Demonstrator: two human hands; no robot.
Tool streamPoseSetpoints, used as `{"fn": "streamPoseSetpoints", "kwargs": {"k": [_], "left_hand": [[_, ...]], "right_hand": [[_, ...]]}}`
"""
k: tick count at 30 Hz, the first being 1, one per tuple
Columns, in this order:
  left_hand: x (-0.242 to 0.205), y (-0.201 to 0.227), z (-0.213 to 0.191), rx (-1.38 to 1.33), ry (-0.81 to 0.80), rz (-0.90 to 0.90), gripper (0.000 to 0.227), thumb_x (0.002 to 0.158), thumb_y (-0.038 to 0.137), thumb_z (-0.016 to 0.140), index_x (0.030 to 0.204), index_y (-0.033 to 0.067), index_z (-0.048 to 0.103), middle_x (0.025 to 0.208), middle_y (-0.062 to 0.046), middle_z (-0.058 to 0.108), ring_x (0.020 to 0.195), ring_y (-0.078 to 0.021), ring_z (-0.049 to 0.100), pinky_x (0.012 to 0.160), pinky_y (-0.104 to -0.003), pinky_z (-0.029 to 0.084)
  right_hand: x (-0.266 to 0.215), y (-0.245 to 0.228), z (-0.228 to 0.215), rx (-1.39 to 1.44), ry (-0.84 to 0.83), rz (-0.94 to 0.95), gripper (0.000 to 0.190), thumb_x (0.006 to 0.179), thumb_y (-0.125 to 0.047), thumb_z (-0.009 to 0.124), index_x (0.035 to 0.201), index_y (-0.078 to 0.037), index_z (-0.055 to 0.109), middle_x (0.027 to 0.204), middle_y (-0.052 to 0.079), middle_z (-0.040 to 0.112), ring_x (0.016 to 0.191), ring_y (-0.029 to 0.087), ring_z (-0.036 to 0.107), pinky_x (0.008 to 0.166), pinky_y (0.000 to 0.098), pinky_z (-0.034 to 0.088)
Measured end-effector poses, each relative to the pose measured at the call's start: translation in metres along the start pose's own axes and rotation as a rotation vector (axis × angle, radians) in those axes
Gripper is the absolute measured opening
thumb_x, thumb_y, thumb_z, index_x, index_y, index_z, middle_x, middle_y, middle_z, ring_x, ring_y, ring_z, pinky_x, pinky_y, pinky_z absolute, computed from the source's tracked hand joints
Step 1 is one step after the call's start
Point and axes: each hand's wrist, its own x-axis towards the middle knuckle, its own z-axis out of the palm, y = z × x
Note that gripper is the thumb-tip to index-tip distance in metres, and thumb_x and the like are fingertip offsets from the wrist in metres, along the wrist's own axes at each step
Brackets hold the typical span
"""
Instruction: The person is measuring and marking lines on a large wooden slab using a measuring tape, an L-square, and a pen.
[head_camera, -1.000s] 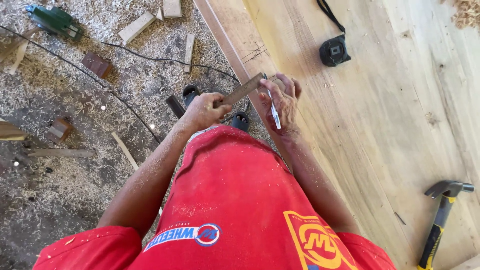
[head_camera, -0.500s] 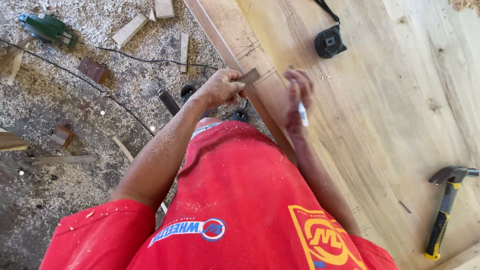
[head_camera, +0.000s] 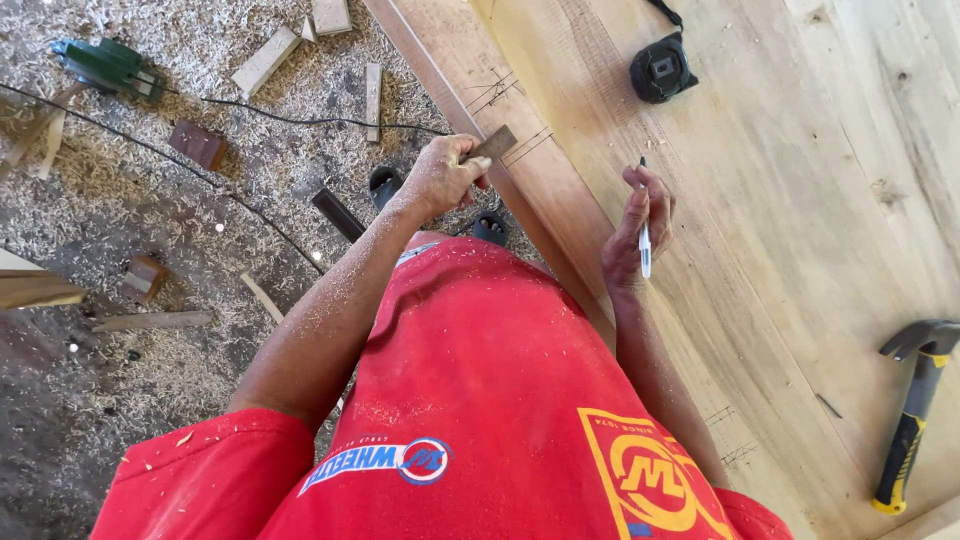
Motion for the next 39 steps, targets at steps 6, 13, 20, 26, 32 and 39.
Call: {"fn": "streamPoseSetpoints", "kwargs": {"k": [6, 13, 20, 26, 32, 39], "left_hand": [[0.003, -0.003, 0.004, 0.061, 0.032, 0.020, 0.019, 0.097, 0.018, 0.061, 0.098, 0.0005, 0.069, 0.075, -0.006, 0.074, 0.054, -0.0118, 0.067, 0.054, -0.030, 0.055], [0.001, 0.001, 0.003, 0.075, 0.040, 0.034, 0.020, 0.096, 0.017, 0.061, 0.098, -0.0010, 0.069, 0.076, -0.007, 0.074, 0.054, -0.0131, 0.068, 0.054, -0.031, 0.057], [0.004, -0.003, 0.003, 0.031, 0.018, 0.024, 0.020, 0.096, 0.018, 0.062, 0.100, -0.0007, 0.069, 0.076, -0.006, 0.074, 0.053, -0.0120, 0.067, 0.051, -0.030, 0.055], [0.004, -0.002, 0.003, 0.027, 0.006, 0.018, 0.021, 0.097, 0.019, 0.062, 0.098, -0.0001, 0.070, 0.077, -0.005, 0.074, 0.052, -0.0105, 0.066, 0.049, -0.029, 0.053], [0.004, -0.006, 0.007, 0.017, -0.004, -0.010, 0.022, 0.097, 0.019, 0.062, 0.091, -0.0004, 0.070, 0.075, -0.005, 0.074, 0.052, -0.0099, 0.065, 0.048, -0.029, 0.053], [0.005, -0.010, 0.010, 0.001, -0.020, 0.000, 0.021, 0.096, 0.019, 0.063, 0.088, 0.0008, 0.070, 0.072, -0.004, 0.072, 0.051, -0.0093, 0.064, 0.047, -0.029, 0.052]], "right_hand": [[0.001, 0.001, -0.001, -0.003, -0.013, -0.010, 0.035, 0.115, -0.030, 0.044, 0.131, -0.005, 0.063, 0.122, 0.013, 0.072, 0.117, 0.027, 0.066, 0.101, 0.0394, 0.051], [0.001, 0.005, -0.001, 0.009, -0.021, 0.003, 0.036, 0.115, -0.031, 0.045, 0.131, -0.005, 0.063, 0.122, 0.013, 0.073, 0.116, 0.026, 0.066, 0.100, 0.0385, 0.051], [0.002, 0.004, -0.001, 0.034, -0.022, 0.018, 0.035, 0.114, -0.032, 0.046, 0.130, -0.006, 0.063, 0.121, 0.012, 0.073, 0.115, 0.024, 0.067, 0.097, 0.0367, 0.052], [0.002, 0.007, 0.000, 0.044, -0.027, 0.021, 0.035, 0.115, -0.032, 0.047, 0.130, -0.005, 0.064, 0.121, 0.013, 0.072, 0.115, 0.024, 0.066, 0.097, 0.0367, 0.051], [0.002, 0.008, 0.001, 0.029, -0.032, 0.007, 0.036, 0.116, -0.032, 0.046, 0.131, -0.005, 0.064, 0.121, 0.013, 0.072, 0.117, 0.025, 0.066, 0.101, 0.0382, 0.051], [0.002, 0.009, 0.001, 0.038, -0.030, 0.015, 0.035, 0.115, -0.032, 0.046, 0.130, -0.006, 0.064, 0.121, 0.014, 0.072, 0.116, 0.025, 0.066, 0.098, 0.0376, 0.051]]}}
